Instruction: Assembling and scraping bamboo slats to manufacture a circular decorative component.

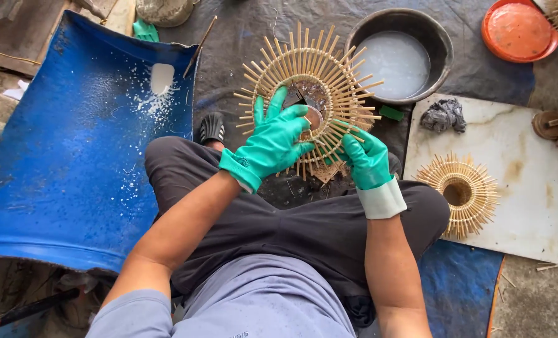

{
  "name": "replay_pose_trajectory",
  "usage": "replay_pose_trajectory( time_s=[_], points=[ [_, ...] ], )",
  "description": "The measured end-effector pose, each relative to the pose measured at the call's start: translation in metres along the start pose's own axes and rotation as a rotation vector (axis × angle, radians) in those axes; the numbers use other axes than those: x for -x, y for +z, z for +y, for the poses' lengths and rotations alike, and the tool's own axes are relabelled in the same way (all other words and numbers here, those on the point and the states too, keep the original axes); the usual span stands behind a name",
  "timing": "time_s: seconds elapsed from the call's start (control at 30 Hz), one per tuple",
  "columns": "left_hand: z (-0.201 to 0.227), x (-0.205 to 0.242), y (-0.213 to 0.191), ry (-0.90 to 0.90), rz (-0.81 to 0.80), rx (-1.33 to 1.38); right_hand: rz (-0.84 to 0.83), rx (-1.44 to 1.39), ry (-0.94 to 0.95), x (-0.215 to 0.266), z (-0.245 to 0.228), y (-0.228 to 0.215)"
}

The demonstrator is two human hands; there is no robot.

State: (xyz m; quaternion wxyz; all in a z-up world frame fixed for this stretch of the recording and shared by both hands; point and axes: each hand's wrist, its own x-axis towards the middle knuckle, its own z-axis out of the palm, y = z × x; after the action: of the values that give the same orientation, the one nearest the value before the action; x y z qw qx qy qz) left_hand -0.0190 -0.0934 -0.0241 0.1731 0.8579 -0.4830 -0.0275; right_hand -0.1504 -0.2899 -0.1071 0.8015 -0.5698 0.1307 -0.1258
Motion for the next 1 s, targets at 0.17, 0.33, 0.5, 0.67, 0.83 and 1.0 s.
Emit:
replay_pose_trajectory(
  time_s=[0.17,0.33,0.5,0.67,0.83,1.0],
  points=[
    [0.004,0.005,0.016,-0.135,0.157,0.154,0.051,-0.011,-0.015,0.001,0.008,0.009],
    [0.005,0.005,0.030,0.084,0.394,-0.050,0.206,0.007,-0.015,-0.006,0.022,0.019],
    [-0.001,0.003,0.044,0.073,0.403,-0.438,0.301,-0.030,-0.006,-0.011,0.039,0.025],
    [-0.002,0.002,0.035,0.100,0.418,-0.434,0.259,-0.030,-0.006,-0.010,0.039,0.033],
    [-0.013,-0.006,0.039,0.099,0.459,-0.514,0.285,-0.084,0.002,-0.017,0.041,0.036],
    [-0.025,-0.017,0.056,0.086,0.310,-0.353,0.339,-0.154,0.010,-0.031,0.043,0.036]
  ],
)
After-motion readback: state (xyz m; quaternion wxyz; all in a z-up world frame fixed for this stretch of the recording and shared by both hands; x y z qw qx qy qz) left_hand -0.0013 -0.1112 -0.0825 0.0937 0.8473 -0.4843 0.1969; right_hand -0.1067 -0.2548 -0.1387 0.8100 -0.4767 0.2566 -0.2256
